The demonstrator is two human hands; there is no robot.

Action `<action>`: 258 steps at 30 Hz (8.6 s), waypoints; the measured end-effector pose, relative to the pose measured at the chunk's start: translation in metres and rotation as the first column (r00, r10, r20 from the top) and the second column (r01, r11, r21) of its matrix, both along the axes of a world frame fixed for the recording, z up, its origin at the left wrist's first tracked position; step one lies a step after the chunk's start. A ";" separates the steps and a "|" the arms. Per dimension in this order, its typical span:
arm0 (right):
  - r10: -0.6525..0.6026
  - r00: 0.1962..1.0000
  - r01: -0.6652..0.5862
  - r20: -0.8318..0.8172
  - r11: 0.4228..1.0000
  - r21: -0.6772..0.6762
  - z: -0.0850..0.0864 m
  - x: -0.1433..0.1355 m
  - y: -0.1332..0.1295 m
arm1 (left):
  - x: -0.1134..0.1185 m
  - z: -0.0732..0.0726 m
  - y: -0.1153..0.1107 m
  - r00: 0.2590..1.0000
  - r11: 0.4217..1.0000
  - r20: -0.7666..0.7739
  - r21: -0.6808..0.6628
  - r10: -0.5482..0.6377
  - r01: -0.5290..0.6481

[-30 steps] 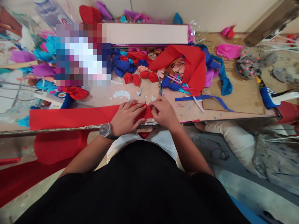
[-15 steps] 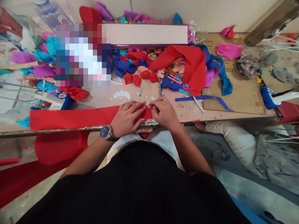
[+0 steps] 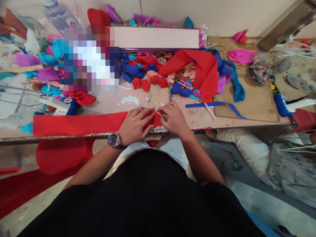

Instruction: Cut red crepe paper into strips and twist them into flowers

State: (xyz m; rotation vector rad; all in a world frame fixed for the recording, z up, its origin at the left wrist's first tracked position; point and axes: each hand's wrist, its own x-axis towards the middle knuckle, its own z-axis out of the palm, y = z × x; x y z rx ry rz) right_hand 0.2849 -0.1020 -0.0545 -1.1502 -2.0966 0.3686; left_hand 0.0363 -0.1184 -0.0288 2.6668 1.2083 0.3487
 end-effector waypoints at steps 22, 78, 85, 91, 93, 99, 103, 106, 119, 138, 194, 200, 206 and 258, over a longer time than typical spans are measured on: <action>0.018 0.998 -0.018 0.053 1.000 0.001 -0.005 -0.003 0.003 | -0.001 0.000 -0.001 0.999 1.000 0.046 0.018 0.007 -0.008; -0.142 0.989 0.148 0.043 0.966 -0.213 0.005 -0.023 0.009 | -0.002 -0.008 0.001 0.996 0.997 0.088 0.082 -0.006 -0.001; -0.131 0.990 0.138 0.054 0.978 -0.157 0.002 -0.022 0.004 | -0.003 -0.006 0.002 0.998 0.998 0.067 0.062 -0.012 0.007; -0.084 0.995 0.091 0.056 0.988 -0.122 0.003 -0.022 0.002 | -0.003 -0.007 0.002 0.998 0.998 0.061 0.067 -0.010 0.006; -0.079 0.996 0.083 0.042 0.990 -0.111 0.003 -0.021 0.001 | -0.003 -0.008 0.002 0.998 0.997 0.059 0.076 -0.011 0.007; -0.080 0.996 0.083 0.031 0.988 -0.130 0.004 -0.019 0.000 | -0.004 -0.008 0.002 0.998 0.998 0.069 0.059 -0.008 0.004; -0.068 0.996 0.075 0.061 0.990 -0.122 0.002 -0.018 0.001 | -0.005 -0.008 0.002 0.997 0.998 0.070 0.057 -0.008 0.004; -0.067 0.995 0.076 0.076 0.990 -0.122 0.000 -0.018 0.002 | -0.006 -0.009 0.003 0.996 0.999 0.092 0.038 -0.005 0.001; -0.066 0.992 0.080 0.108 0.989 -0.126 0.002 -0.019 0.001 | -0.007 -0.011 0.004 0.983 0.999 0.184 0.025 0.030 -0.035; -0.041 0.984 0.060 0.172 0.992 -0.109 0.001 -0.020 -0.001 | -0.006 -0.010 0.003 0.979 0.997 0.201 0.057 0.039 -0.052; 0.127 0.990 -0.125 0.068 0.992 -0.032 -0.003 0.001 0.000 | -0.003 -0.008 0.003 0.992 0.997 0.105 0.019 0.069 -0.071; 0.101 0.991 -0.096 0.084 0.993 -0.066 -0.001 -0.001 0.000 | -0.006 -0.007 0.000 0.993 0.998 0.111 0.047 0.029 -0.034; 0.121 0.990 -0.114 0.071 0.990 -0.088 0.000 -0.001 -0.001 | -0.007 -0.010 0.000 0.995 0.998 0.096 0.061 0.026 -0.032; 0.076 0.996 -0.084 -0.055 0.982 -0.167 0.001 0.000 -0.003 | -0.005 0.001 -0.007 1.000 1.000 0.005 -0.006 0.001 -0.001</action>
